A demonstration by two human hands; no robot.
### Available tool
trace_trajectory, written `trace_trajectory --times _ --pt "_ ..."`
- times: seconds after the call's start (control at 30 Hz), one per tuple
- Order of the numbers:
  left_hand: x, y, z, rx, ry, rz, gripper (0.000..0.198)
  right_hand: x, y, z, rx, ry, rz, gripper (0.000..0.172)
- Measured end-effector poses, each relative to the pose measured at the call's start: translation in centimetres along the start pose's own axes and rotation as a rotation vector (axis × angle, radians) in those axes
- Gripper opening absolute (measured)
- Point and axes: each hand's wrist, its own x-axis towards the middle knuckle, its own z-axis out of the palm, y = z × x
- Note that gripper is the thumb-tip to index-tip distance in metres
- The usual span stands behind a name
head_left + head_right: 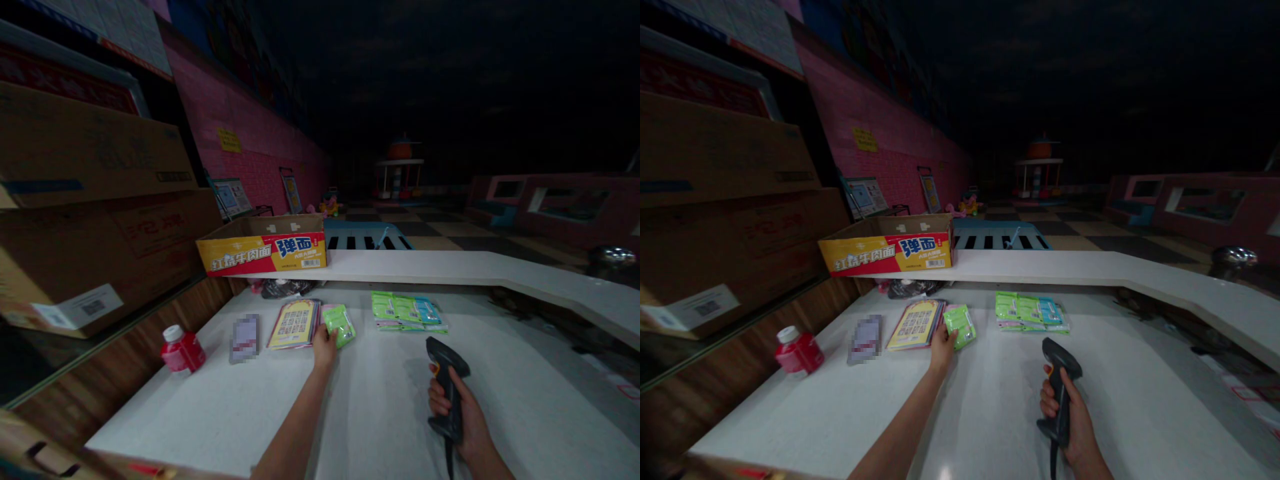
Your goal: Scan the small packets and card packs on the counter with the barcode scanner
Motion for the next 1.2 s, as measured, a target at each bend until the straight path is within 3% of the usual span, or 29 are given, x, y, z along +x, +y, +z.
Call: trace_trajectory --times 0.1,0.3,0.57,0.8,1.2 --pt "-1.5 -0.5 -0.2 -0.076 -0.010 0.042 0.026 -0.3 0.3 0.0 -0.137 0.001 0.001 0.039" --pt "-2.0 -0.1 -0.3 0.003 -0.049 0.082 0.012 -0.6 0.8 0.5 -0.436 0.029 0.027 0.047" --pt "-2.3 0.2 -0.3 0.011 -0.067 0.066 0.004 -2.3 3.5 3.4 -0.760 0.029 0.015 0.044" --pt "-2.3 0.7 -0.4 0.074 -0.063 0.047 0.004 -3.7 4.1 5.0 -0.840 0.008 0.001 0.040" --pt "-2.2 -0.2 -0.1 0.006 -0.069 0.093 0.005 -3.7 3.3 4.9 -0.802 -0.011 0.018 0.047"
